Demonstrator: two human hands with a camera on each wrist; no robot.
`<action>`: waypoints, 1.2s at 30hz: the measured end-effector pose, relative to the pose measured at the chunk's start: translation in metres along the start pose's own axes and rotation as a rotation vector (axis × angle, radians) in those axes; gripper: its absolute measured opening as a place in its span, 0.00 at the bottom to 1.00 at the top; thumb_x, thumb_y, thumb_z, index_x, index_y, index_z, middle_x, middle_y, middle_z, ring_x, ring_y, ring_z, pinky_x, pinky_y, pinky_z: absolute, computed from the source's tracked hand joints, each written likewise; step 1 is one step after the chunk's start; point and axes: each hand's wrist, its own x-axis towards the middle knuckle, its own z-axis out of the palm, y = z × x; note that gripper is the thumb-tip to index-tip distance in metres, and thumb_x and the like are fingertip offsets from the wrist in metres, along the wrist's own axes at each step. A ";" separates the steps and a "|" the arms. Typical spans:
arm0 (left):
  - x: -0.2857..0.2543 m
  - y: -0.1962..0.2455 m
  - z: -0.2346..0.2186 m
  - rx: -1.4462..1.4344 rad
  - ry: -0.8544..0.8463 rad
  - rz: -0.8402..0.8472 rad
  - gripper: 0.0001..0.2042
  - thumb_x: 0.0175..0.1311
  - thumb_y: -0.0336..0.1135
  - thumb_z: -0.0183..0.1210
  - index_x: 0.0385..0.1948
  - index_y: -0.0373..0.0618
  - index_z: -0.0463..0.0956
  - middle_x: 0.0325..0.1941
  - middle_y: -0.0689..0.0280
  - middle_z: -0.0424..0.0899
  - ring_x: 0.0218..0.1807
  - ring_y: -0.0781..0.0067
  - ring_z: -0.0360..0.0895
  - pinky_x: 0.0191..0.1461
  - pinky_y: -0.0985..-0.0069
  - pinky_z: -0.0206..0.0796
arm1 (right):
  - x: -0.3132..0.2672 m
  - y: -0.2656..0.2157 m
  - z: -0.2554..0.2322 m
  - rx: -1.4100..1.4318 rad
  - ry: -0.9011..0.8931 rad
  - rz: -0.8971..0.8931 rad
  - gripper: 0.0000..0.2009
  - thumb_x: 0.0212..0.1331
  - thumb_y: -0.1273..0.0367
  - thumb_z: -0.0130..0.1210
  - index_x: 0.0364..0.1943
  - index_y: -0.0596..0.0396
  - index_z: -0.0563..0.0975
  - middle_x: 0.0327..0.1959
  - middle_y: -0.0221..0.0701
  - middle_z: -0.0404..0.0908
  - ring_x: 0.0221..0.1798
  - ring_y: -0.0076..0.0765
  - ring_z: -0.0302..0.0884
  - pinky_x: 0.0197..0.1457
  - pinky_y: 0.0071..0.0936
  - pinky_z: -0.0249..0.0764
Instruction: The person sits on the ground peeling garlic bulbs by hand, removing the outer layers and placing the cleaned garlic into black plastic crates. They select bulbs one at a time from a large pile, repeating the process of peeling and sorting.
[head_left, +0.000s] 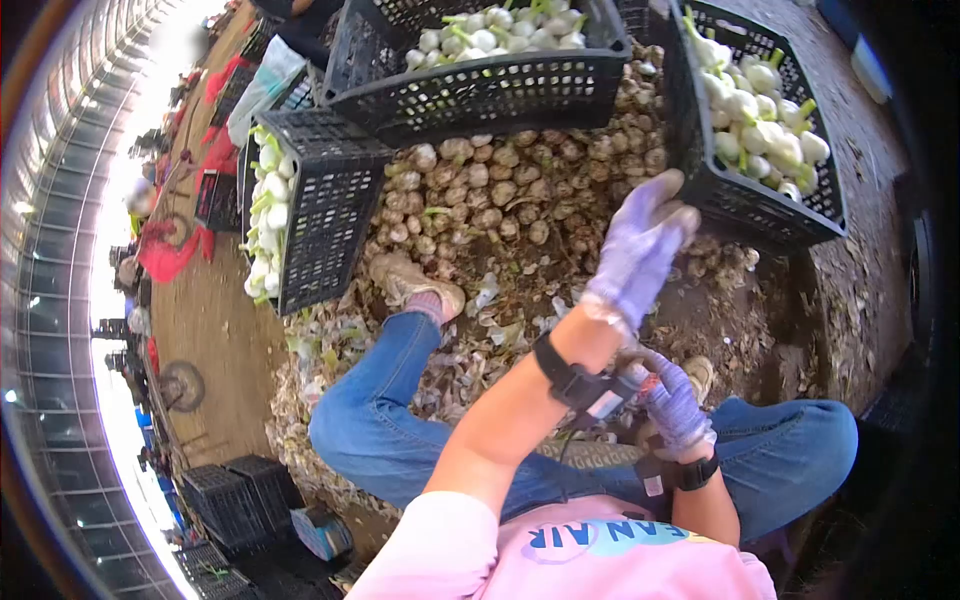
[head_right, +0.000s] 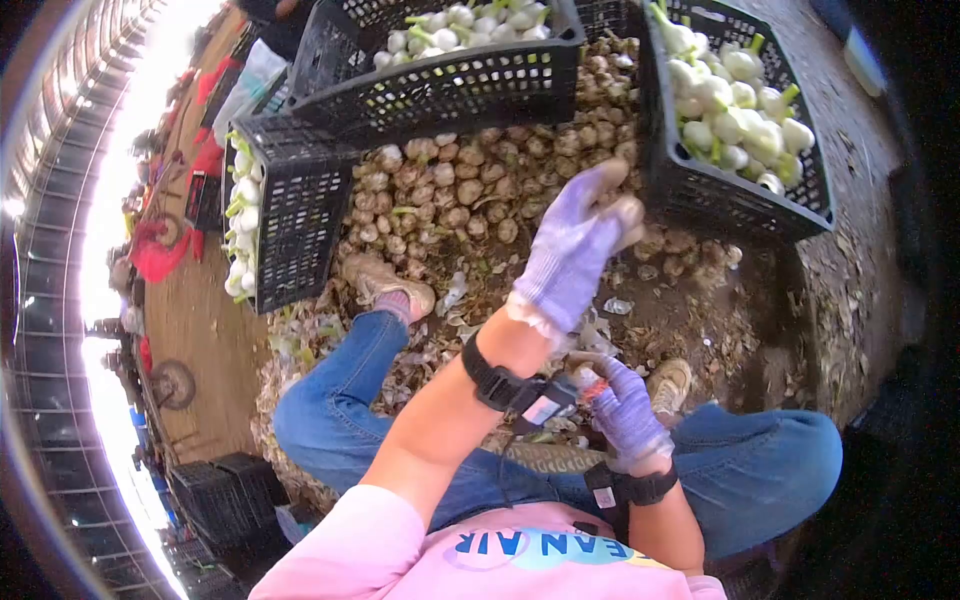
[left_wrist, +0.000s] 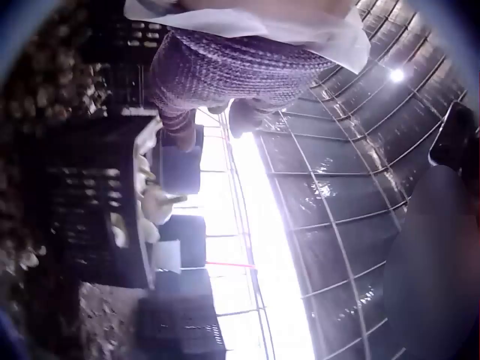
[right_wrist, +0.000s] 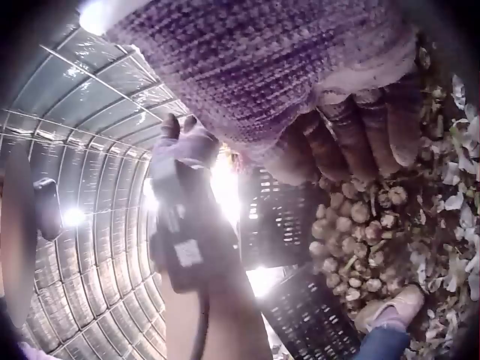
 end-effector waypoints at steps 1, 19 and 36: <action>-0.009 -0.004 -0.019 0.098 0.085 -0.017 0.28 0.59 0.35 0.58 0.60 0.37 0.58 0.56 0.58 0.69 0.47 0.73 0.73 0.52 0.77 0.70 | 0.003 0.005 0.000 -0.051 0.057 0.120 0.18 0.60 0.58 0.52 0.46 0.58 0.74 0.30 0.23 0.74 0.27 0.15 0.66 0.28 0.16 0.63; 0.002 -0.061 -0.407 1.874 0.481 -1.051 0.24 0.48 0.31 0.61 0.52 0.56 0.71 0.64 0.59 0.63 0.64 0.56 0.62 0.61 0.65 0.62 | 0.072 0.027 0.025 0.061 0.083 0.354 0.14 0.55 0.69 0.57 0.44 0.60 0.74 0.34 0.26 0.76 0.35 0.20 0.71 0.37 0.18 0.70; -0.001 -0.071 -0.331 2.061 -0.099 -1.113 0.28 0.46 0.42 0.66 0.52 0.47 0.71 0.54 0.59 0.75 0.55 0.59 0.72 0.54 0.66 0.66 | 0.038 0.000 0.028 0.063 0.043 0.234 0.12 0.56 0.71 0.54 0.43 0.62 0.74 0.36 0.31 0.77 0.40 0.24 0.71 0.45 0.22 0.68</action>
